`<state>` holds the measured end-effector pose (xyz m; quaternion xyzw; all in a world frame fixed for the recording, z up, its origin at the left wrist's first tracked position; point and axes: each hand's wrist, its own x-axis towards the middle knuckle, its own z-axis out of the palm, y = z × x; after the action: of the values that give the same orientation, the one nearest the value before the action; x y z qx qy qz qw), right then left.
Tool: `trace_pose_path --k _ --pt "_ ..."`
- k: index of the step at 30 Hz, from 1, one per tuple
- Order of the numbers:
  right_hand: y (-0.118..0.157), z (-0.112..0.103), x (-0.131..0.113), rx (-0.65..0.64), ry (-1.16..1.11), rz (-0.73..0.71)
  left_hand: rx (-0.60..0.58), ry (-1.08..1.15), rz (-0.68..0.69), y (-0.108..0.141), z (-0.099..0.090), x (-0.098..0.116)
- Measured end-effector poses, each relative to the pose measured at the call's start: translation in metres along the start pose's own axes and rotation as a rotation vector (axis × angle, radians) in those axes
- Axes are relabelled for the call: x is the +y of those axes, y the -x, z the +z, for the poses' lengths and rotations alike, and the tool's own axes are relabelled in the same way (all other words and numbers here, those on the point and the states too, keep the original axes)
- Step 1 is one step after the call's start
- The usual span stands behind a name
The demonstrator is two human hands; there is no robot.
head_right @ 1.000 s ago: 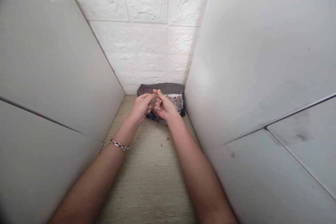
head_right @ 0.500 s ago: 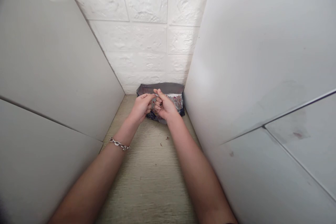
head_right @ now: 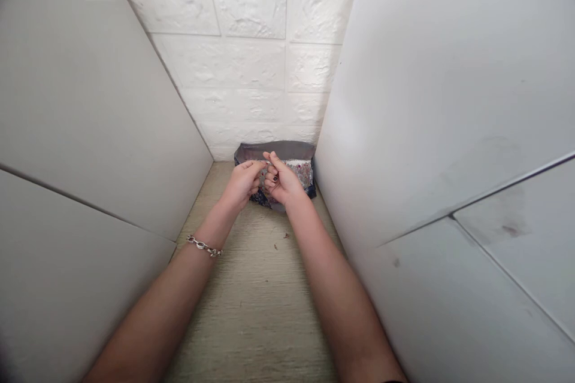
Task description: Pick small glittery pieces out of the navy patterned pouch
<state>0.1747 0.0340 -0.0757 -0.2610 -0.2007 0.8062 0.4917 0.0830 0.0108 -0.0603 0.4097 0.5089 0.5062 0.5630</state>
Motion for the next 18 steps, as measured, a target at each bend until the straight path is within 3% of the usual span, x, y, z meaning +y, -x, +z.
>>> trace_pose_path --k 18 --pt "-0.0004 0.0 0.0019 -0.019 0.013 0.008 0.004 0.028 0.006 -0.0001 0.0001 0.0007"
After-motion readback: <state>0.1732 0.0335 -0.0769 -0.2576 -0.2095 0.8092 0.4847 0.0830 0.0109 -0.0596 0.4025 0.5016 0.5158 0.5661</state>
